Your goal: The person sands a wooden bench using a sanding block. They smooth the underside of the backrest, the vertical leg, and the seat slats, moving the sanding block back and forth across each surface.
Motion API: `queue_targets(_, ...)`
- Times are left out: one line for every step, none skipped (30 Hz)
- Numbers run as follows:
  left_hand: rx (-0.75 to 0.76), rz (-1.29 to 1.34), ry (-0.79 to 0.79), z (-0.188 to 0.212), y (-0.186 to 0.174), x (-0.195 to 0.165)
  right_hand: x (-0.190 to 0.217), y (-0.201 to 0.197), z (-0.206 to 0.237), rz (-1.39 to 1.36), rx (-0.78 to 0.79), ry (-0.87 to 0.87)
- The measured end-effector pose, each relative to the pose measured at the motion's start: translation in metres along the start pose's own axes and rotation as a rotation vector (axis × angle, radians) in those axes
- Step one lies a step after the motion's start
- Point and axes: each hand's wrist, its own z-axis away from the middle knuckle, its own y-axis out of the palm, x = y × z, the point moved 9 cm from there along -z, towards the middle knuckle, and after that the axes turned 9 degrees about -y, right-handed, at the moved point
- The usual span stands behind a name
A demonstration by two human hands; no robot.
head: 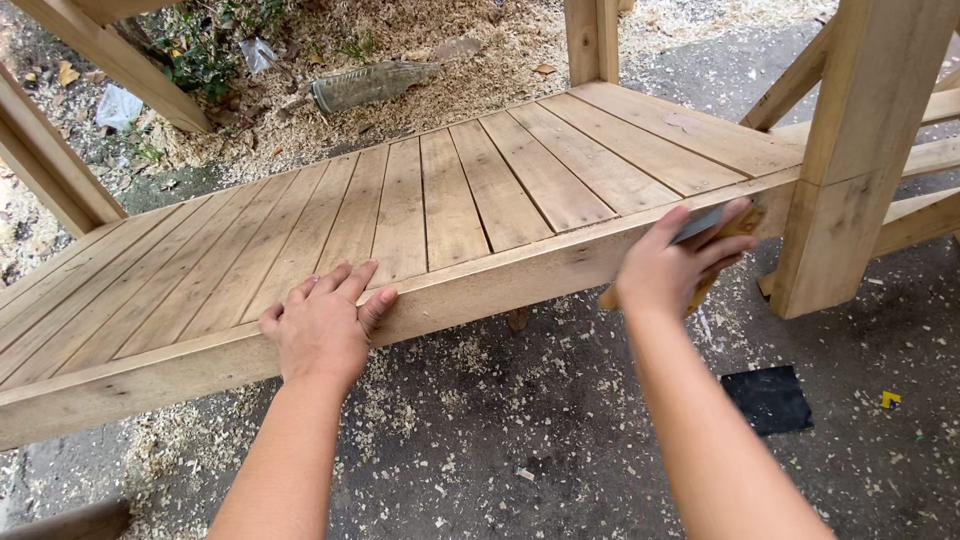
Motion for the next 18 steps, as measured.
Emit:
queue_targets(0.011, 0.003, 0.001, 0.000, 0.001, 0.000, 0.006, -0.009, -0.009, 0.041, -0.035, -0.014)
queue_targets(0.022, 0.009, -0.003, 0.000, 0.002, 0.000, 0.012, -0.015, -0.013, 0.083, -0.067, -0.033)
queue_targets(0.029, 0.012, -0.009, 0.000, 0.003, 0.001, 0.016, -0.016, -0.009, 0.121, -0.096, -0.053)
queue_targets(0.029, 0.008, -0.013, 0.000, 0.002, 0.001, 0.025, -0.011, -0.003, 0.133, -0.082, -0.141)
queue_targets(0.028, 0.006, -0.016, -0.001, 0.002, 0.001, 0.032, -0.001, 0.016, 0.146, -0.069, -0.229)
queue_targets(0.028, 0.005, -0.018, -0.001, 0.001, 0.001, 0.036, 0.009, 0.036, 0.159, -0.057, -0.318)
queue_targets(0.032, 0.014, -0.021, -0.001, 0.001, 0.001, 0.039, 0.017, 0.051, 0.170, -0.061, -0.383)
queue_targets(0.036, 0.019, -0.022, -0.001, 0.001, 0.001, 0.042, 0.023, 0.059, 0.179, -0.065, -0.444)
queue_targets(0.040, 0.020, -0.019, -0.001, 0.001, 0.002, 0.044, 0.023, 0.059, 0.186, -0.069, -0.500)
queue_targets(0.024, 0.023, -0.009, -0.001, 0.000, 0.001, 0.033, 0.021, 0.051, 0.168, -0.086, -0.415)
queue_targets(0.007, 0.023, -0.002, 0.000, -0.001, 0.000, 0.023, 0.014, 0.033, 0.147, -0.101, -0.330)
queue_targets(-0.007, 0.021, 0.003, 0.000, -0.001, 0.000, 0.016, 0.002, 0.004, 0.128, -0.109, -0.245)
queue_targets(-0.006, 0.012, -0.001, 0.000, 0.000, 0.001, 0.010, -0.011, -0.021, 0.088, -0.145, -0.202)
queue_targets(-0.003, 0.004, -0.005, 0.000, 0.002, 0.002, 0.003, -0.017, -0.033, 0.052, -0.180, -0.160)
queue_targets(0.000, 0.005, -0.009, 0.000, 0.004, 0.002, 0.003, -0.014, -0.038, 0.102, -0.185, -0.174)
queue_targets(-0.005, 0.011, -0.001, 0.000, 0.004, 0.001, 0.004, -0.010, -0.037, 0.152, -0.192, -0.195)
queue_targets(-0.016, 0.012, 0.005, 0.000, 0.004, 0.001, 0.006, 0.000, -0.029, 0.195, -0.198, -0.215)
queue_targets(-0.031, 0.008, 0.012, -0.001, 0.002, 0.001, 0.019, 0.016, -0.010, 0.236, -0.178, -0.379)
